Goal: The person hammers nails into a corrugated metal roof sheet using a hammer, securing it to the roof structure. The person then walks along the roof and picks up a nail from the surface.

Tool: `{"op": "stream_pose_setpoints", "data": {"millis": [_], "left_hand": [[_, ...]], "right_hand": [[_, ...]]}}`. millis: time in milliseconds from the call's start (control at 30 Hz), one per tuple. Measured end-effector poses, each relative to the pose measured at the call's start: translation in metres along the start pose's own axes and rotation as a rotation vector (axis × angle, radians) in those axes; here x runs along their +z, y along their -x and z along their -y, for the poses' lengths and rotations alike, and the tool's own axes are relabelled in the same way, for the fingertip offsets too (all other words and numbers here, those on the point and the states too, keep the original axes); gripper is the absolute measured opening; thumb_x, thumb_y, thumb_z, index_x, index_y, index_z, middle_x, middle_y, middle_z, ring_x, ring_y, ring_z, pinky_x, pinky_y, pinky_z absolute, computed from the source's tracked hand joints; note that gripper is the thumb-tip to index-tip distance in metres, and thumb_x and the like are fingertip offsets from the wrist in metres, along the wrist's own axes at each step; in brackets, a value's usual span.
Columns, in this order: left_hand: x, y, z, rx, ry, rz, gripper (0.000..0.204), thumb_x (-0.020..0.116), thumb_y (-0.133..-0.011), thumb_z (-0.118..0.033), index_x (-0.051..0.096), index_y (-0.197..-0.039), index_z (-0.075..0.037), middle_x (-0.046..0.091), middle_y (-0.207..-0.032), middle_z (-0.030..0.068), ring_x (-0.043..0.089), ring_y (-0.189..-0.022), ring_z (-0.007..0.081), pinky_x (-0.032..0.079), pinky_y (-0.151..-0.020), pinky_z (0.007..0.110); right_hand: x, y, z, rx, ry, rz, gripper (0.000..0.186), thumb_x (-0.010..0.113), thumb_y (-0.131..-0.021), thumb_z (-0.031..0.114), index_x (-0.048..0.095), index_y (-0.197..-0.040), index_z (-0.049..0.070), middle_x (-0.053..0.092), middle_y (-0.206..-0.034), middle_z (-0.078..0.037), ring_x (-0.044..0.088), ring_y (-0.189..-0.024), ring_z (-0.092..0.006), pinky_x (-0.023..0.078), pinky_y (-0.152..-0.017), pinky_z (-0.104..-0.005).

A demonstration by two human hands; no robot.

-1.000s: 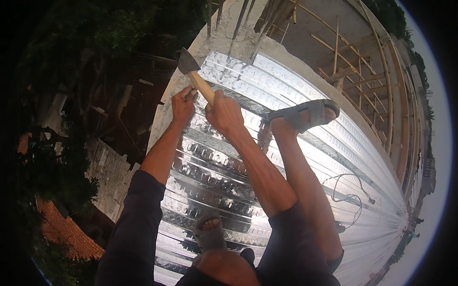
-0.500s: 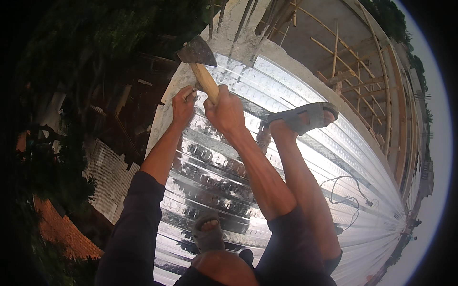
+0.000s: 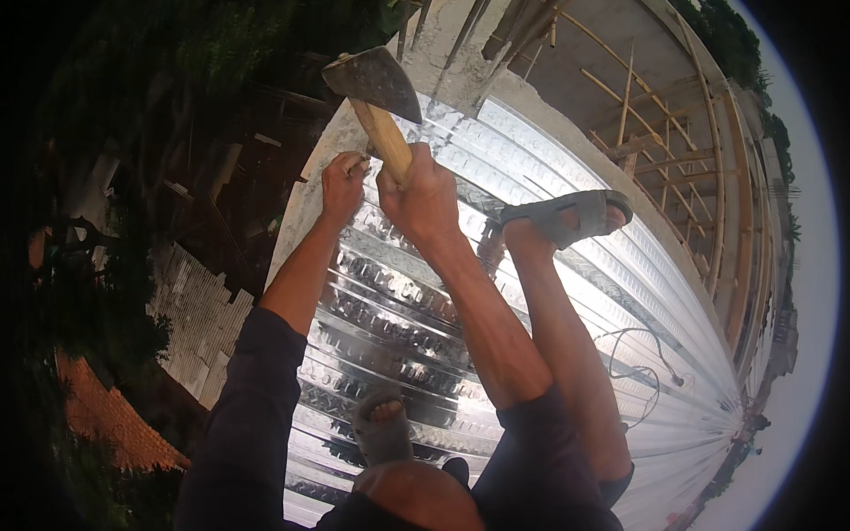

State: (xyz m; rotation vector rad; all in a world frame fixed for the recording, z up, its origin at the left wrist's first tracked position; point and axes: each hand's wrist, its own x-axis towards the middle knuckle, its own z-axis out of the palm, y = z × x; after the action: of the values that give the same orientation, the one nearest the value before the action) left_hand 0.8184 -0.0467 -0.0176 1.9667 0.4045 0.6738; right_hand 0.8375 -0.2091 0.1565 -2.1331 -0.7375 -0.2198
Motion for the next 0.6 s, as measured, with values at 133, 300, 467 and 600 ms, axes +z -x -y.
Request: {"op": "stream_pose_setpoints", "data": {"millis": [133, 300, 467, 600], "left_hand": [[0.013, 0.001, -0.009, 0.002, 0.009, 0.057, 0.014, 0.065, -0.087, 0.0, 0.073, -0.098, 0.004, 0.072, -0.103, 0.0201, 0.068, -0.097, 0.0376, 0.054, -0.086, 0.044], [-0.009, -0.001, 0.002, -0.039, -0.028, 0.07, 0.02, 0.063, -0.088, 0.002, 0.073, -0.105, 0.005, 0.071, -0.11, 0.0214, 0.068, -0.104, 0.0375, 0.054, -0.093, 0.041], [-0.038, 0.0, -0.017, -0.111, -0.087, -0.057, 0.029, 0.065, -0.089, -0.005, 0.07, -0.116, 0.003, 0.068, -0.121, 0.0234, 0.066, -0.112, 0.04, 0.05, -0.099, 0.043], [-0.128, 0.018, 0.005, -0.547, -0.366, -0.097, 0.058, 0.065, -0.094, -0.041, 0.062, -0.135, -0.001, 0.061, -0.137, 0.0243, 0.059, -0.126, 0.0392, 0.045, -0.108, 0.042]], "right_hand": [[0.006, 0.033, -0.056, 0.141, 0.246, 0.254, 0.023, 0.069, -0.083, 0.009, 0.053, -0.094, -0.004, 0.067, -0.073, -0.026, 0.071, -0.067, -0.0413, 0.057, -0.061, -0.0469], [0.008, 0.027, -0.06, 0.291, 0.397, 0.546, 0.031, 0.068, -0.081, 0.014, 0.056, -0.1, -0.009, 0.068, -0.081, -0.03, 0.07, -0.077, -0.0464, 0.057, -0.071, -0.0533], [-0.02, -0.008, -0.004, 0.046, -0.039, -0.019, 0.029, 0.072, -0.084, 0.012, 0.053, -0.096, -0.005, 0.065, -0.068, -0.027, 0.067, -0.061, -0.0452, 0.053, -0.055, -0.0471], [0.002, 0.014, -0.016, 0.041, 0.032, -0.006, 0.03, 0.073, -0.083, 0.013, 0.055, -0.097, -0.006, 0.067, -0.072, -0.026, 0.069, -0.064, -0.0427, 0.055, -0.058, -0.0482]]}}
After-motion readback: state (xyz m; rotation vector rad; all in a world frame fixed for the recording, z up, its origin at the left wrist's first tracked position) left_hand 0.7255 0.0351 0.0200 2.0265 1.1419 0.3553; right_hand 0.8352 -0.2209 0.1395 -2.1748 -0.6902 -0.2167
